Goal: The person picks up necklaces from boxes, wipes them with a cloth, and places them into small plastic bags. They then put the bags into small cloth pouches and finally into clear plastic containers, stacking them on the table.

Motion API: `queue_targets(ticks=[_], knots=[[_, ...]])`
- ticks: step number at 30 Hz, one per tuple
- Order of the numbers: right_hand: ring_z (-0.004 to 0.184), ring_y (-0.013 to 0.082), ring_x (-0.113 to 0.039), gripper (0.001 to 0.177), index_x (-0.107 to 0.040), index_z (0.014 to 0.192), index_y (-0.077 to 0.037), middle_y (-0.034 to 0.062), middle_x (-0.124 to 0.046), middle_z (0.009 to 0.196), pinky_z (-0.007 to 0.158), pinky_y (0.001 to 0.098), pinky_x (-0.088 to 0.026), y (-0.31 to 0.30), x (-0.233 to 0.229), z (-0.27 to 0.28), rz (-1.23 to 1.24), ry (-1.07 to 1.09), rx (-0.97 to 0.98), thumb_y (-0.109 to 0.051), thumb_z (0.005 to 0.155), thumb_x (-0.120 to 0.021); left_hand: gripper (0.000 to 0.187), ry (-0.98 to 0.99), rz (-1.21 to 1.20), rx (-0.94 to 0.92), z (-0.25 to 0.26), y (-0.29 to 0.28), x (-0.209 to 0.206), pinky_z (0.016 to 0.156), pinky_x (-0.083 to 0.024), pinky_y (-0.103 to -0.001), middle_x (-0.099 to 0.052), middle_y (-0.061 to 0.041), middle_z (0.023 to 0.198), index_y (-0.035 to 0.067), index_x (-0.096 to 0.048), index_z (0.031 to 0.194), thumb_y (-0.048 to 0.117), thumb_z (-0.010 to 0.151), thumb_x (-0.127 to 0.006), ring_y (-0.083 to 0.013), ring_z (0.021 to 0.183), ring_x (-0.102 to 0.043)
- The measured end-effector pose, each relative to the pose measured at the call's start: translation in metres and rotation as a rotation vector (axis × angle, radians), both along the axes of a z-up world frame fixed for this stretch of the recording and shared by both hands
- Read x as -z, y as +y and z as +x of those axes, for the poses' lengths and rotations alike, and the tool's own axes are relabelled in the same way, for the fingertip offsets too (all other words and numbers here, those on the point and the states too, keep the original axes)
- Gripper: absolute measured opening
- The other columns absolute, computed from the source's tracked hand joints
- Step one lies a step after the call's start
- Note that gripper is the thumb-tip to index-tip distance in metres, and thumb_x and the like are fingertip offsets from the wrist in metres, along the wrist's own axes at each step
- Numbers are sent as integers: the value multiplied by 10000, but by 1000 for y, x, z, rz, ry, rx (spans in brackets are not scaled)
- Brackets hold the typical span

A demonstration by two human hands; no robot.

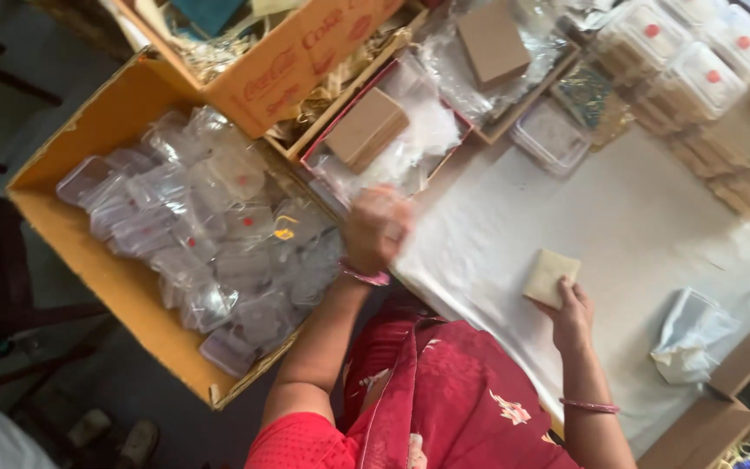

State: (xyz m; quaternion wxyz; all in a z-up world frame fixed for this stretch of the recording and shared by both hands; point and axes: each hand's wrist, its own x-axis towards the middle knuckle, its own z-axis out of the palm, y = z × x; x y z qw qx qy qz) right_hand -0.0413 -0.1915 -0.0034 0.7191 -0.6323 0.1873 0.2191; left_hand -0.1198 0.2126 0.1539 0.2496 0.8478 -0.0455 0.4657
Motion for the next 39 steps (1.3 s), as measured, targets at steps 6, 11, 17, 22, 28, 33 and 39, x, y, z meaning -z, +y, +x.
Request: queue_targets(ticks=[6, 11, 17, 22, 28, 33, 39], knots=[[1086, 279, -688, 411, -511, 1364, 33, 152, -648, 1253, 891, 462, -608, -17, 14, -4, 145, 10, 34, -276, 1095, -539, 354, 201, -432, -872, -62, 133, 98, 963, -493, -495, -637, -194, 1162, 50, -596, 1213, 223, 936, -730, -393, 1110, -625], [1077, 282, -695, 380, -518, 1320, 40, 164, -647, 1246, 885, 463, -603, -16, 11, -6, 149, -15, 27, -263, 1095, -563, 884, 1644, -560, -619, -123, 139, 223, 1086, -436, -511, -572, -197, 1409, 145, -497, 1417, 619, 748, -826, -396, 1305, -555], [1060, 278, -699, 398, -522, 1300, 47, 168, -653, 1221, 893, 451, -617, -18, 15, -7, 175, -27, 19, -286, 1090, -579, 944, 2003, -274, -582, -117, 126, 199, 1122, -457, -514, -654, -105, 1408, 222, -539, 1464, 556, 642, -863, -313, 1320, -616], [1046, 289, -701, 404, -521, 1292, 50, 174, -661, 1200, 894, 464, -598, -20, 14, -7, 126, 7, 27, -294, 1087, -577, 884, 1506, -716, -595, -120, 174, 139, 993, -553, -441, -698, -162, 1262, 167, -536, 1420, 335, 614, -857, -342, 1152, -695], [1071, 288, -690, 408, -507, 1289, 51, 168, -651, 1214, 925, 482, -597, -17, 16, -7, 147, 24, 58, -289, 1077, -577, 739, 292, -312, -829, -78, 140, -17, 1114, -475, -504, -473, -209, 1350, 49, -434, 1372, 187, 755, -816, -410, 1285, -506], [1109, 261, -674, 417, -525, 1360, -40, 89, -672, 1240, 928, 446, -587, -15, 12, -6, 251, 105, 190, -325, 1056, -541, 668, 144, -482, 59, 4, 18, -56, 1133, -455, -425, -539, -162, 1348, 76, -464, 1375, 119, 765, -731, -342, 1288, -553], [1009, 240, -668, 291, -550, 1255, -72, 67, -654, 1141, 820, 445, -569, -29, 8, -15, 34, -69, 606, -273, 1045, -552, 514, 725, -44, 586, 86, -127, 27, 1014, -502, -437, -648, -92, 1270, 126, -663, 1243, 202, 740, -731, -296, 1150, -660]])
